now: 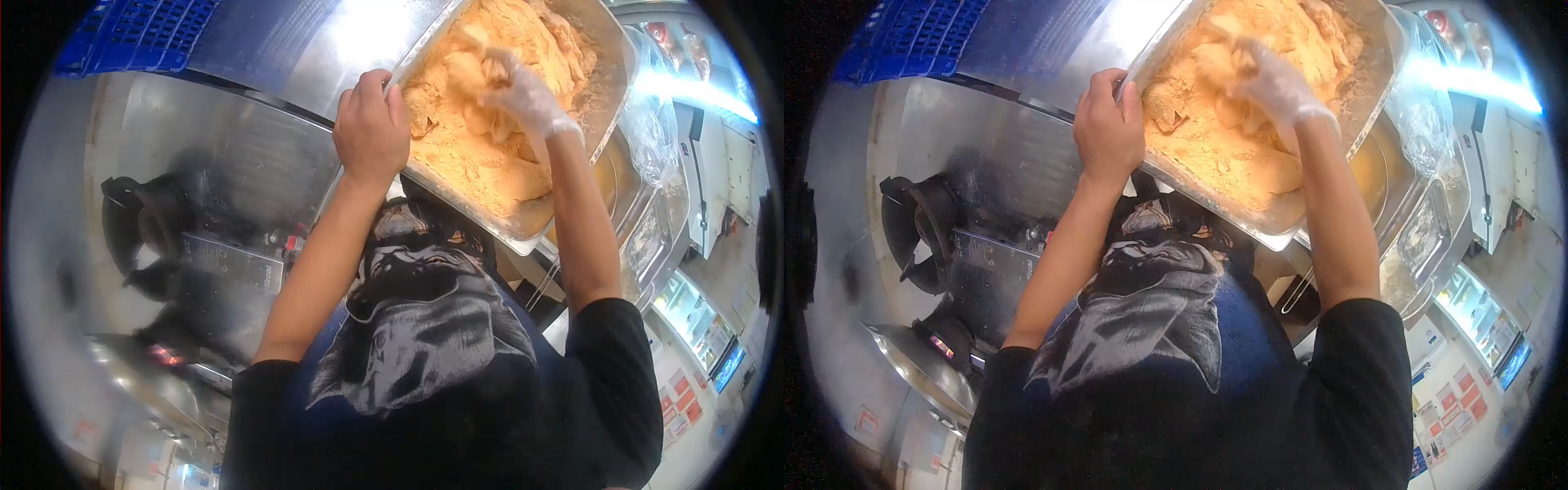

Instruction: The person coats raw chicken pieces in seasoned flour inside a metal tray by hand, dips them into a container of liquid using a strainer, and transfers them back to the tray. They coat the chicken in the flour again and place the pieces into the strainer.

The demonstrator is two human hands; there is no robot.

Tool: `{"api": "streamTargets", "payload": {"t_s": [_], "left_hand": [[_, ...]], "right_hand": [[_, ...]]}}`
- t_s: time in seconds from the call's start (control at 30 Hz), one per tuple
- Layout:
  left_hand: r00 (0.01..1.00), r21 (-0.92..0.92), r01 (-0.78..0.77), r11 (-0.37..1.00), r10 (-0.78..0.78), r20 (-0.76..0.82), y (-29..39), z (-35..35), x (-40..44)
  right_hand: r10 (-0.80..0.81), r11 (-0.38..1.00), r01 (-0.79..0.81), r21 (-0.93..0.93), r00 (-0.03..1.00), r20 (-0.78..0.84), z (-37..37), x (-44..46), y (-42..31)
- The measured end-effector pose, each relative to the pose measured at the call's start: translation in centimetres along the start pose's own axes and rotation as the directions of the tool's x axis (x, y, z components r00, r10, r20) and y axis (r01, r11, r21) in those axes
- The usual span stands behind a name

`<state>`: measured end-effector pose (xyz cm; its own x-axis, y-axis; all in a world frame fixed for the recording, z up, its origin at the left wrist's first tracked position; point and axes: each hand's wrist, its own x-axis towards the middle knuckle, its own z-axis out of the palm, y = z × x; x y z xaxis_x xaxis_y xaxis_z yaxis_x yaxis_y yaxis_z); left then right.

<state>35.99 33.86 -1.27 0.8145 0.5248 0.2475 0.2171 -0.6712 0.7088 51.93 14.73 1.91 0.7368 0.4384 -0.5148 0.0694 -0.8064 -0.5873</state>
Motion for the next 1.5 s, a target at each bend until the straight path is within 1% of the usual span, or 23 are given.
{"api": "streamTargets", "payload": {"t_s": [0.03, 0.07, 0.13, 0.17, 0.23, 0.3, 0.33, 0.4, 0.63, 0.67, 0.7, 0.8, 0.83, 0.9, 1.0, 1.03, 1.07, 1.13, 1.27, 1.33, 1.37, 1.43, 1.5], "left_hand": [[1.000, -0.007, -0.004, 1.000, 0.004, -0.002, 0.0, 0.0, 0.0], [1.000, -0.007, 0.002, 1.000, -0.002, -0.008, 0.0, 0.1, 0.1], [1.000, -0.003, 0.003, 1.000, -0.003, 0.002, 0.1, -0.1, 0.0], [1.000, 0.003, 0.008, 1.000, -0.008, -0.004, 0.2, -0.2, 0.0], [0.999, 0.010, 0.034, 0.999, -0.034, 0.018, 0.5, -0.4, 0.1], [0.999, 0.008, 0.034, 0.999, -0.034, 0.003, 0.4, -0.3, 0.1], [1.000, -0.007, 0.028, 1.000, -0.028, -0.003, 0.3, -0.3, 0.0], [0.999, 0.007, 0.028, 1.000, -0.028, -0.016, 0.3, -0.1, 0.0], [0.999, 0.009, 0.025, 1.000, -0.024, -0.034, 0.2, -0.1, 0.0], [0.999, 0.001, 0.013, 1.000, -0.012, -0.033, 0.3, -0.1, 0.1], [0.999, 0.003, 0.016, 1.000, -0.016, -0.034, 0.2, -0.1, 0.1], [0.999, 0.004, 0.022, 1.000, -0.022, -0.023, 0.1, -0.1, -0.1], [0.999, 0.019, 0.033, 0.999, -0.033, -0.022, 0.1, -0.1, 0.0], [0.999, 0.014, 0.031, 0.999, -0.031, -0.019, 0.2, -0.2, 0.0], [1.000, 0.011, 0.022, 1.000, -0.021, -0.022, 0.1, -0.1, 0.0], [1.000, 0.007, 0.011, 1.000, -0.011, -0.029, 0.1, -0.1, 0.0], [1.000, 0.002, 0.006, 1.000, -0.006, -0.024, 0.0, -0.1, 0.0], [0.999, 0.005, -0.011, 1.000, 0.011, -0.041, 0.0, 0.1, 0.0], [0.998, -0.003, -0.034, 0.999, 0.034, -0.047, -0.2, 0.0, 0.0], [0.999, 0.011, -0.023, 1.000, 0.024, -0.036, -0.2, 0.1, 0.0], [0.999, 0.006, -0.023, 1.000, 0.023, -0.033, -0.2, 0.1, 0.0], [1.000, 0.008, -0.005, 1.000, 0.005, -0.016, -0.2, 0.0, 0.0], [1.000, 0.005, -0.015, 1.000, 0.015, -0.015, -0.3, 0.1, 0.1]], "right_hand": [[-0.038, 0.990, 0.028, 0.136, 0.996, 0.075, 0.3, -0.9, 0.2], [-0.042, 0.991, 0.031, 0.131, 0.996, 0.079, -0.5, -1.2, 0.2], [-0.116, 0.989, 0.085, 0.121, 0.952, 0.283, -3.3, -1.5, 0.4], [-0.095, 0.968, 0.023, 0.249, 0.955, 0.281, -4.7, -0.6, 0.9], [-0.132, 0.937, 0.060, 0.345, 0.973, 0.190, -7.7, 3.3, 2.6], [-0.200, 0.934, 0.193, 0.301, 0.980, -0.009, -9.4, 10.9, 5.7], [-0.210, 0.931, 0.198, 0.306, 0.978, 0.005, -9.6, 13.2, 6.0], [-0.058, 0.988, 0.088, 0.130, 0.974, -0.218, -9.2, 16.1, 5.0], [0.033, 0.999, -0.030, 0.031, 0.996, -0.088, -3.1, 13.2, -2.5], [-0.091, 0.895, 0.189, -0.403, 0.964, 0.249, -3.1, 13.4, -3.3], [-0.032, 0.585, 0.481, -0.654, 0.819, 0.573, -3.0, 13.0, -4.3], [-0.013, 0.490, 0.543, -0.682, 0.786, 0.618, -0.9, 8.6, -5.7], [-0.008, 0.492, 0.528, -0.693, 0.798, 0.603, -1.4, 6.5, -5.7], [-0.023, 0.887, 0.231, -0.399, 0.886, 0.463, -2.1, 2.6, -5.9], [0.037, 0.837, 0.224, -0.500, 0.888, 0.459, -5.5, -0.1, -7.5], [-0.200, 0.833, 0.414, -0.367, 0.843, 0.499, -6.6, 3.0, -3.1], [-0.195, 0.836, 0.407, -0.368, 0.848, 0.493, -7.1, 4.8, -1.5], [-0.135, 0.939, 0.144, -0.313, 0.990, 0.051, -7.7, 7.1, 1.0], [0.042, 0.859, 0.019, -0.511, 0.993, 0.106, -7.8, 10.4, 5.4], [0.199, 0.889, -0.178, -0.423, 0.980, 0.005, -7.4, 8.8, 6.3], [0.204, 0.886, -0.184, -0.425, 0.979, 0.003, -7.1, 7.3, 6.5], [0.158, 0.984, -0.164, 0.066, 0.983, 0.095, -6.0, 3.7, 6.5], [0.276, 0.961, -0.273, -0.038, 0.955, 0.113, -5.8, 1.3, 4.1]]}}
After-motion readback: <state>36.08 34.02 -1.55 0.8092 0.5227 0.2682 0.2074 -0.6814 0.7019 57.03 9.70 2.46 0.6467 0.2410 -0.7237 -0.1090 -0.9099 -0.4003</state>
